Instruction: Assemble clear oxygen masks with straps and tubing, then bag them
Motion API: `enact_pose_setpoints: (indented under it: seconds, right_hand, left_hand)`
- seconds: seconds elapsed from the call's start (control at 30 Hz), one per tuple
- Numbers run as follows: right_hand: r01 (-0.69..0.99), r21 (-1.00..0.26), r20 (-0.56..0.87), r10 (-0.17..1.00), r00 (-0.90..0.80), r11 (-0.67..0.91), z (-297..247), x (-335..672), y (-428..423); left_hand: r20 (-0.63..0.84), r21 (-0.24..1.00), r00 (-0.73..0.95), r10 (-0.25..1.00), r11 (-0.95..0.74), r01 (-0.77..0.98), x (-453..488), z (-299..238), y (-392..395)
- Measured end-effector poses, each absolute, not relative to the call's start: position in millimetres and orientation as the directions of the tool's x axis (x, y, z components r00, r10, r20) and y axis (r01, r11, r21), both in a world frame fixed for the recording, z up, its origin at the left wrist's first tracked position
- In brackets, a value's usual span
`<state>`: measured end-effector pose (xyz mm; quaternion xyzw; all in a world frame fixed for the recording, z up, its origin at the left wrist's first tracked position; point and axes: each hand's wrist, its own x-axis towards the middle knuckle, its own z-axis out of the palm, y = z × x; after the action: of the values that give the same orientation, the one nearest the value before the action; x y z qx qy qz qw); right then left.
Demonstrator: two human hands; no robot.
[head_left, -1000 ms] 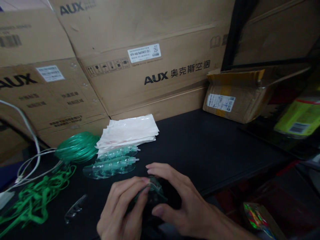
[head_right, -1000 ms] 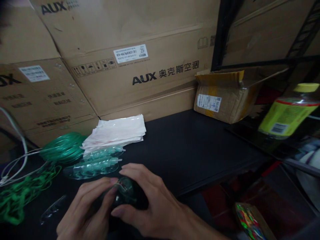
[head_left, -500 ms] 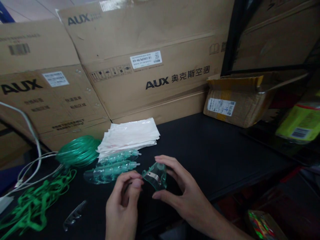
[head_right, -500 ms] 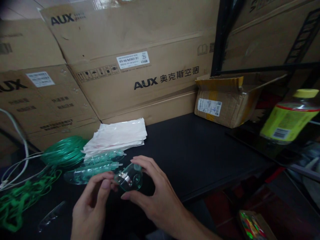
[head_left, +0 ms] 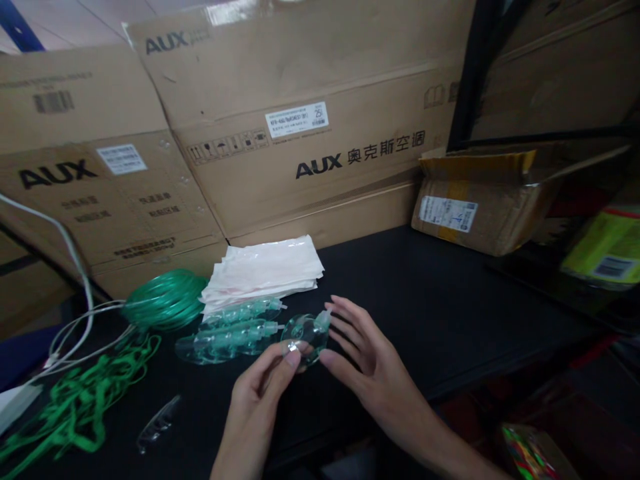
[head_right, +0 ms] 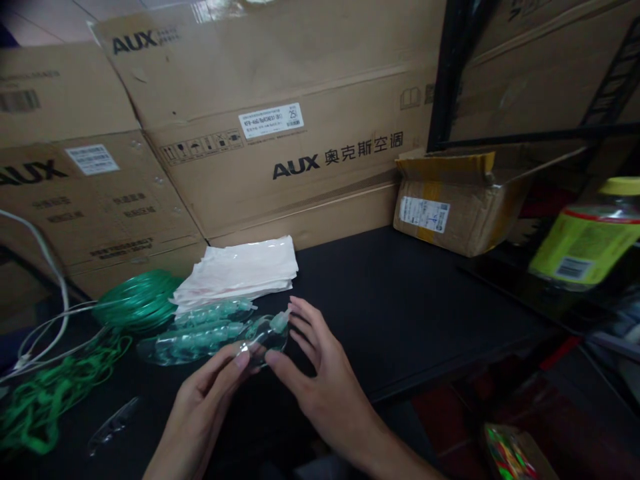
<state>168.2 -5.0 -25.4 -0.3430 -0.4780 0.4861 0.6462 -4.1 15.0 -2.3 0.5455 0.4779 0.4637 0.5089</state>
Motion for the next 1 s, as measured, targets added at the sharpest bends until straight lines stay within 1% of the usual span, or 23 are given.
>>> enact_pose_setpoints:
  seconds: [0.07, 0.17, 0.27, 0.37, 0.47, 0.57, 0.63, 0.7, 0.87, 0.93, 1.0]
  right_hand:
    - [-0.353, -0.904, 0.25, 0.968, 0.022, 0.242, -23.3, 169.3, -3.9]
    - [-0.293, -0.919, 0.294, 0.954, -0.061, 0.265, -21.7, 171.7, -3.5]
    - [-0.12, -0.931, 0.352, 0.936, -0.031, 0.346, -23.5, 173.3, -2.4]
    - [0.134, -0.905, 0.411, 0.911, 0.039, 0.403, -25.8, 176.1, -1.1]
    - [0.331, -0.823, 0.492, 0.871, 0.007, 0.462, -26.0, 184.3, -2.6]
    - [0.432, -0.724, 0.569, 0.82, -0.067, 0.537, -29.1, 197.1, -4.6]
    - [0.453, -0.689, 0.604, 0.794, -0.074, 0.566, -35.6, 205.0, -3.9]
    - [0.449, -0.694, 0.601, 0.796, -0.069, 0.563, -43.7, 209.9, -1.9]
    - [0.412, -0.804, 0.427, 0.898, -0.103, 0.429, -50.7, 211.1, 1.1]
    - [0.405, -0.826, 0.392, 0.916, -0.086, 0.391, -46.8, 210.9, 0.5]
    - [0.395, -0.843, 0.378, 0.925, -0.045, 0.365, -42.0, 211.4, -0.8]
  left_hand:
    - [0.006, 0.999, 0.147, 0.989, -0.011, 0.038, -2.1, -0.4, 13.3]
    - [0.006, 1.0, 0.225, 0.974, -0.01, 0.019, -2.6, -1.6, 15.4]
    - [0.021, 1.0, 0.267, 0.964, -0.024, 0.007, -5.3, -6.8, 20.9]
    - [0.024, 1.0, 0.252, 0.967, -0.019, -0.021, -5.6, -10.2, 23.3]
    - [0.041, 0.998, 0.259, 0.965, -0.027, -0.057, -2.8, -8.7, 20.5]
    - [0.063, 0.997, 0.272, 0.96, -0.048, -0.061, -0.1, -6.6, 16.9]
    - [0.074, 0.997, 0.275, 0.959, -0.062, -0.051, 0.8, -7.8, 15.6]
    - [0.082, 0.997, 0.273, 0.959, -0.075, -0.035, 2.1, -11.7, 14.9]
    - [0.11, 0.993, 0.265, 0.958, -0.12, 0.02, 8.9, -19.4, 11.9]
    - [0.15, 0.979, 0.248, 0.957, -0.178, 0.095, 4.5, -13.1, 10.3]
    - [0.223, 0.936, 0.17, 0.96, -0.26, 0.238, -12.6, 0.9, 9.6]
